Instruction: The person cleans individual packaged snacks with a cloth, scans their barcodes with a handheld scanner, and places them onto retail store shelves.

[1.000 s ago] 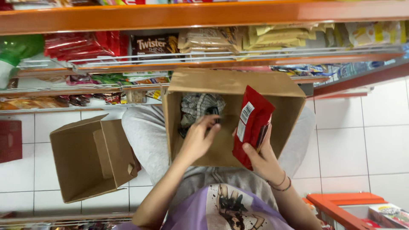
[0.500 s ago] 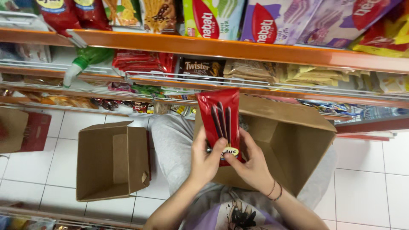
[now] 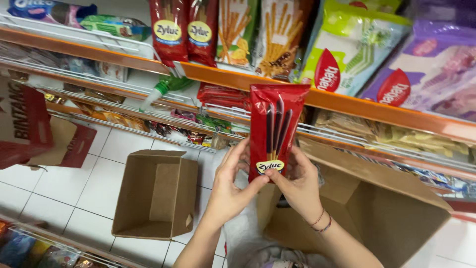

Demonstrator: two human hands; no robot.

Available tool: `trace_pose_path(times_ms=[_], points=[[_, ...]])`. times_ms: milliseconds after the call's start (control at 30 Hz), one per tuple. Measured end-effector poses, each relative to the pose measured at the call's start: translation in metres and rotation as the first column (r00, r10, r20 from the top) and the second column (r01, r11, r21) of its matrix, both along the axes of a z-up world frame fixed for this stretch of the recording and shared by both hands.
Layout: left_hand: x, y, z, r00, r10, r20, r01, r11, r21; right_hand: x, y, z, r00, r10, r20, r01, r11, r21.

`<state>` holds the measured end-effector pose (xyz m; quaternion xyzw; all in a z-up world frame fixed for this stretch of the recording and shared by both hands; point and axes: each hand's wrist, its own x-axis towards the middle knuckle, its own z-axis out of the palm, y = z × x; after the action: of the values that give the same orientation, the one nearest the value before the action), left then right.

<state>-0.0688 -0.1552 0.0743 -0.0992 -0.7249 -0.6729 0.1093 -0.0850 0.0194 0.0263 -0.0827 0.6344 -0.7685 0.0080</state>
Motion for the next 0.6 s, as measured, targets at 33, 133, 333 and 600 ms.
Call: trace_pose_path(times_ms=[33,133,333,600], points=[[-0.004,-0.007,0.0,1.0,0.004,0.018,-0.005,0.999,0.033,-0.008,-0.009,0.008,0.999,0.009,-0.04,-0.009,1.0,-0.003],[-0.02,-0.031,0.004,0.99,0.133,0.047,-0.139,0.976,0.166,-0.031,-0.041,0.037,0.967,0.102,-0.234,-0.072,0.988,0.134],[-0.07,-0.076,0.043,0.93,0.31,-0.195,-0.324,0.945,-0.041,-0.095,-0.099,0.085,0.914,0.087,-0.397,0.026,0.962,0.271],[-0.133,-0.098,0.064,0.873,0.335,-0.354,-0.419,0.888,-0.192,-0.153,-0.121,0.106,0.842,-0.058,-0.536,0.281,0.896,0.344]])
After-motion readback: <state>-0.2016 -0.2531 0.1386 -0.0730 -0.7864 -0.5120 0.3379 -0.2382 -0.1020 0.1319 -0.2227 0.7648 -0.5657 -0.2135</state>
